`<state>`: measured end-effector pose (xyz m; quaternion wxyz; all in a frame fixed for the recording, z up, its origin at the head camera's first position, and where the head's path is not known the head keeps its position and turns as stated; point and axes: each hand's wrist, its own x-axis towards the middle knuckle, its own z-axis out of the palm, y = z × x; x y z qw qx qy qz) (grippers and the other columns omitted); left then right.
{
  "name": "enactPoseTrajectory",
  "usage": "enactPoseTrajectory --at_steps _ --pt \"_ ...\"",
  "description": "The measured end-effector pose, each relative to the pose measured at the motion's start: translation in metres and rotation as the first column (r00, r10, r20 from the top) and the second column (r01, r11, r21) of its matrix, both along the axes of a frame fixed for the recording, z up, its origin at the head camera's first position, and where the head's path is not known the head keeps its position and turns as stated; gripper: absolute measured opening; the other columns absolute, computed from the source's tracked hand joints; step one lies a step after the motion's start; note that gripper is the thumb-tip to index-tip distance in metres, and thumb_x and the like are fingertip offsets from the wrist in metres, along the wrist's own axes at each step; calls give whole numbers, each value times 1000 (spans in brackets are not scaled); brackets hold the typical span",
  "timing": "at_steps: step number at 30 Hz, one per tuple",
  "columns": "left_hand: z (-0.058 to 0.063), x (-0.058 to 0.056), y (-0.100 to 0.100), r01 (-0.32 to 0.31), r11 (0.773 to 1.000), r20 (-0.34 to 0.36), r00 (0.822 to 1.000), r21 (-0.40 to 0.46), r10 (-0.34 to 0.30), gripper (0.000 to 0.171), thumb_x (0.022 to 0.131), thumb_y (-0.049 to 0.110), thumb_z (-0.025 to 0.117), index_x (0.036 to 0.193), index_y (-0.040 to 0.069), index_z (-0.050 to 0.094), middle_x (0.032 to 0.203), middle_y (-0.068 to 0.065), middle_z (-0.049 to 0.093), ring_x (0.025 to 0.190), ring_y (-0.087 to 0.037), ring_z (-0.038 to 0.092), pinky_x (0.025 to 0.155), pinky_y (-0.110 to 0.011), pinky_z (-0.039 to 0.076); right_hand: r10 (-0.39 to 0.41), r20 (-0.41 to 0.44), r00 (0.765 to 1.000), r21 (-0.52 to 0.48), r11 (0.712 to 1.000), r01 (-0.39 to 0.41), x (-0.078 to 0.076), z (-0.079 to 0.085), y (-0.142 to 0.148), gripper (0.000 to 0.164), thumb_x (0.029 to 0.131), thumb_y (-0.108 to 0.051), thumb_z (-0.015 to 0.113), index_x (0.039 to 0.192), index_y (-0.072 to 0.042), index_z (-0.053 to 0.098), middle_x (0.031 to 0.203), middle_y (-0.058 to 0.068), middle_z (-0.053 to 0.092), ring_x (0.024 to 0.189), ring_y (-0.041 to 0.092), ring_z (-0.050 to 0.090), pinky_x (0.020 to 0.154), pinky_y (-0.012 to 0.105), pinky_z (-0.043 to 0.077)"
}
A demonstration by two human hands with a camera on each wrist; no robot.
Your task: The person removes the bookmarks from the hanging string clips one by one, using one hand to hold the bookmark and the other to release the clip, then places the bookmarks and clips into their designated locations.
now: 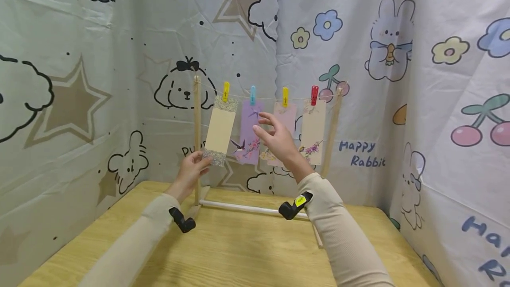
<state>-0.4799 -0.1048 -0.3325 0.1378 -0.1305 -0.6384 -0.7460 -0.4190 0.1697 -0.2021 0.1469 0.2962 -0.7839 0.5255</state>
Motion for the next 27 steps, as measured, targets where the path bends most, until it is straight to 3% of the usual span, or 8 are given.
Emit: enactPoseTrajectory --at_steps 2,8,12,18,27 --pt "3 0 -1 -4 1000 0 1000 -1 4 31 102 8 67 127 -6 57 114 -9 61 102 -20 63 95 -41 49 1 -7 1000 2 1000 -1 -1 3 -3 59 108 -32 58 160 -12 37 154 18 42 130 42 53 101 59 47" --pt "1 -3 -1 -17 1000 19 1000 -21 18 41 101 8 68 135 -8 54 123 -13 60 98 -13 63 96 -41 49 7 -28 1000 -1 1000 -7 -6 6 -10 58 107 -31 59 159 -12 39 152 18 44 128 44 55 98 59 48" --pt "0 -2 0 -22 999 29 999 -27 23 41 101 8 68 135 -8 54 118 -12 62 96 -12 63 95 -40 49 8 -43 999 9 1000 -8 -9 11 -13 58 107 -32 59 158 -11 38 151 18 45 127 44 56 97 59 49" --pt "0 0 1 9 1000 34 999 -9 -8 50 102 9 67 145 -9 47 134 -21 55 103 -16 63 105 -49 44 9 -54 998 43 999 -6 -13 17 -20 58 108 -32 58 158 -12 38 151 16 46 127 41 57 98 62 48" --pt "-1 -3 4 -4 1000 38 999 4 4 29 101 8 69 125 -2 56 103 -3 63 96 -15 62 91 -36 48 24 -98 995 76 997 -16 -16 29 -39 56 108 -32 58 157 -12 41 148 13 49 123 37 58 96 56 51"
